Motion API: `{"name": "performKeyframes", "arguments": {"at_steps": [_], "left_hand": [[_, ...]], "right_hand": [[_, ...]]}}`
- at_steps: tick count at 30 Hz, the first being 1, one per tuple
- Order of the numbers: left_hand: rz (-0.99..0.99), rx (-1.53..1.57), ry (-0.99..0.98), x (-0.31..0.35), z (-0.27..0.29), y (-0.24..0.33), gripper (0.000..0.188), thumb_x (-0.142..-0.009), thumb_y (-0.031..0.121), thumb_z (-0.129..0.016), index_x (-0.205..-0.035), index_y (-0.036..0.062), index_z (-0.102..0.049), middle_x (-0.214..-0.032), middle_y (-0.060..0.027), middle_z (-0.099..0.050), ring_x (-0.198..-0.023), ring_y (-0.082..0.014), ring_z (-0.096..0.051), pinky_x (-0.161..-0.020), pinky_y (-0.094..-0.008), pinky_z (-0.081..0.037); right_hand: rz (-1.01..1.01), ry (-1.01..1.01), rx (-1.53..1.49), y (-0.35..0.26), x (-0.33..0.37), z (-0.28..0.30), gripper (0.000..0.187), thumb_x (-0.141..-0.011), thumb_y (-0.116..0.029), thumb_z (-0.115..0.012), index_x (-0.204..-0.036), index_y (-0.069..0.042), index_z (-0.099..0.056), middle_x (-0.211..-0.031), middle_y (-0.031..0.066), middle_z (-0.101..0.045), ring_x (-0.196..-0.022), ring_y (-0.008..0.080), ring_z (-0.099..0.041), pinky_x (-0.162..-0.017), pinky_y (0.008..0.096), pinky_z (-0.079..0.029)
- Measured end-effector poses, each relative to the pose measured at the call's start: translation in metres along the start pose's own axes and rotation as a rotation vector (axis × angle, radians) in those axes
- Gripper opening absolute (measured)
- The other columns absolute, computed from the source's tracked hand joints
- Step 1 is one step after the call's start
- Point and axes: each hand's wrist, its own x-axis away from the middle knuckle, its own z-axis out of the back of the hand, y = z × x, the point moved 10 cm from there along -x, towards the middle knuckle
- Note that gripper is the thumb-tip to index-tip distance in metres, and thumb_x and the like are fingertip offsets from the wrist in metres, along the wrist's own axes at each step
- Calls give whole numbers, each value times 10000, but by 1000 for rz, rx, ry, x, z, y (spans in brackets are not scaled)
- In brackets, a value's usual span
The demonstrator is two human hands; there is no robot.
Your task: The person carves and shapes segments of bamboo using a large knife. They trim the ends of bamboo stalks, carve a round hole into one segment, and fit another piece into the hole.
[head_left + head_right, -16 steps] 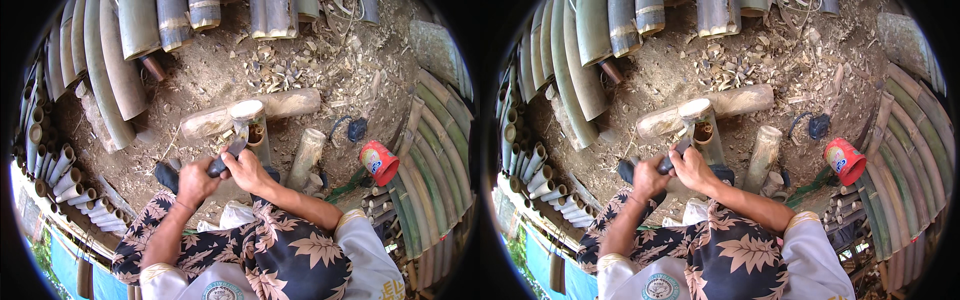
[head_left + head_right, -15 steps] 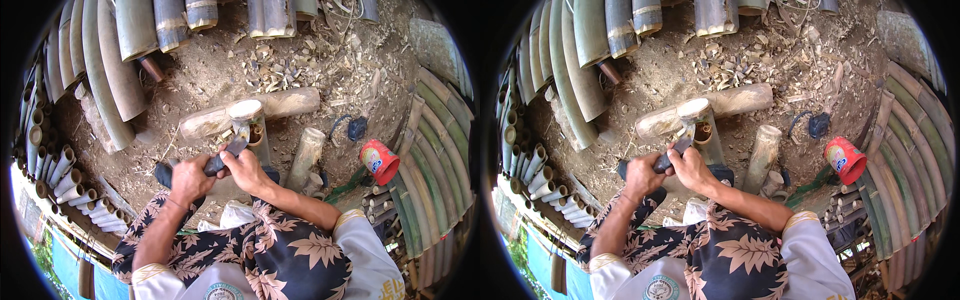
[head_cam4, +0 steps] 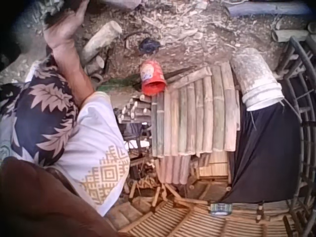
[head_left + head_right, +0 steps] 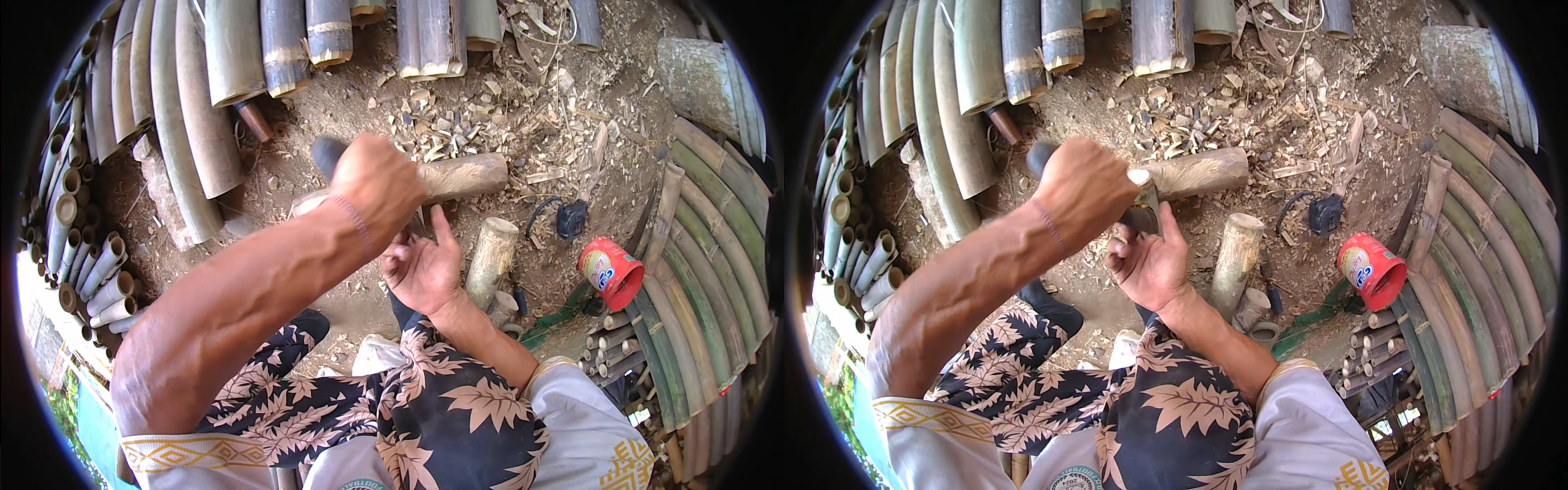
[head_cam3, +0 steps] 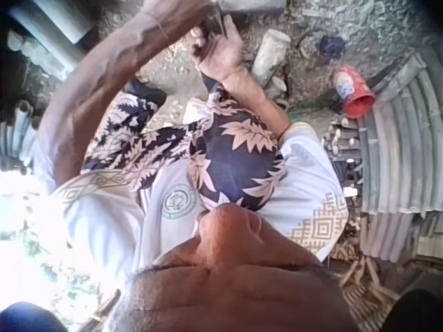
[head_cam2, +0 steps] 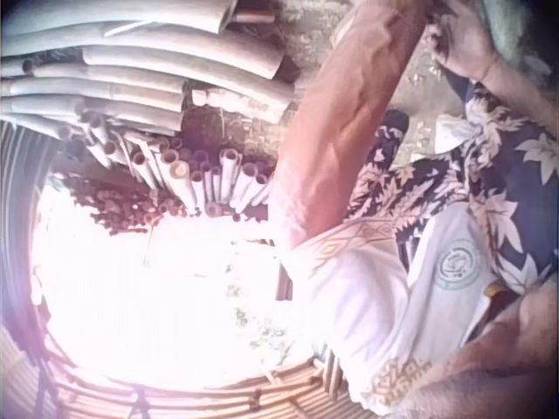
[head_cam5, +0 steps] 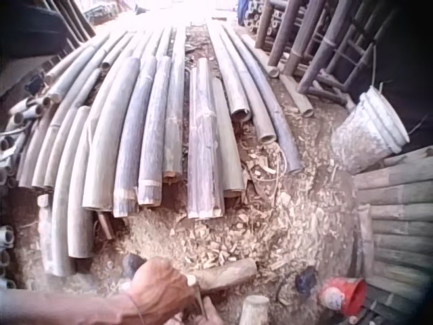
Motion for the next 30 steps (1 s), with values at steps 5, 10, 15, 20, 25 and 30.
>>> {"name": "performKeyframes", "arguments": {"at_steps": [5,10,15,20,25,30], "left_hand": [[42,573,-268,50,-77,22,353,-831,360,-668,-794,10,-707,-800,-203,-706,-767,-339,-715,-714,-436,-578],[-110,1190,-303,61,-84,82,881,-839,673,-593,-1257,-95,-487,-1028,-320,-656,-985,-430,-665,-902,-460,-530],[-390,2107,-11,5,-84,123,1061,-819,706,-620,-1417,-101,-277,-1265,-219,-530,-1181,-307,-547,-1012,-406,-443],[-309,3344,188,-48,-98,155,472,-1000,549,-428,-1118,111,-558,-875,-23,-536,-862,-175,-522,-815,-351,-422],[-109,3590,329,-54,-100,149,313,-1008,401,-455,-1045,122,-592,-735,-19,-519,-706,-184,-491,-754,-361,-427],[417,3218,268,-44,-131,144,321,-991,325,-493,-1003,23,-600,-725,-66,-583,-630,-187,-535,-656,-327,-463]], "right_hand": [[-154,203,676,24,31,16,252,-983,-243,-593,-1133,-41,-580,-1008,66,-625,-853,193,-644,-777,360,-550],[152,192,1425,-49,70,-19,472,-1009,-424,-466,-1274,-36,-492,-990,56,-572,-959,153,-580,-866,321,-492],[197,-87,2537,-88,69,-101,364,-908,-296,-622,-1154,-39,-541,-802,127,-604,-714,309,-633,-669,398,-512],[-232,-402,3175,-69,33,-104,335,-738,-185,-717,-1038,-51,-654,-813,142,-696,-687,334,-687,-599,431,-540],[-667,-657,3115,-65,4,-84,202,-691,-170,-704,-846,-41,-695,-690,140,-680,-668,337,-686,-564,429,-531],[-619,-351,2890,-86,15,-55,209,-717,-158,-700,-905,-72,-671,-770,127,-702,-688,349,-684,-580,426,-542]]}}
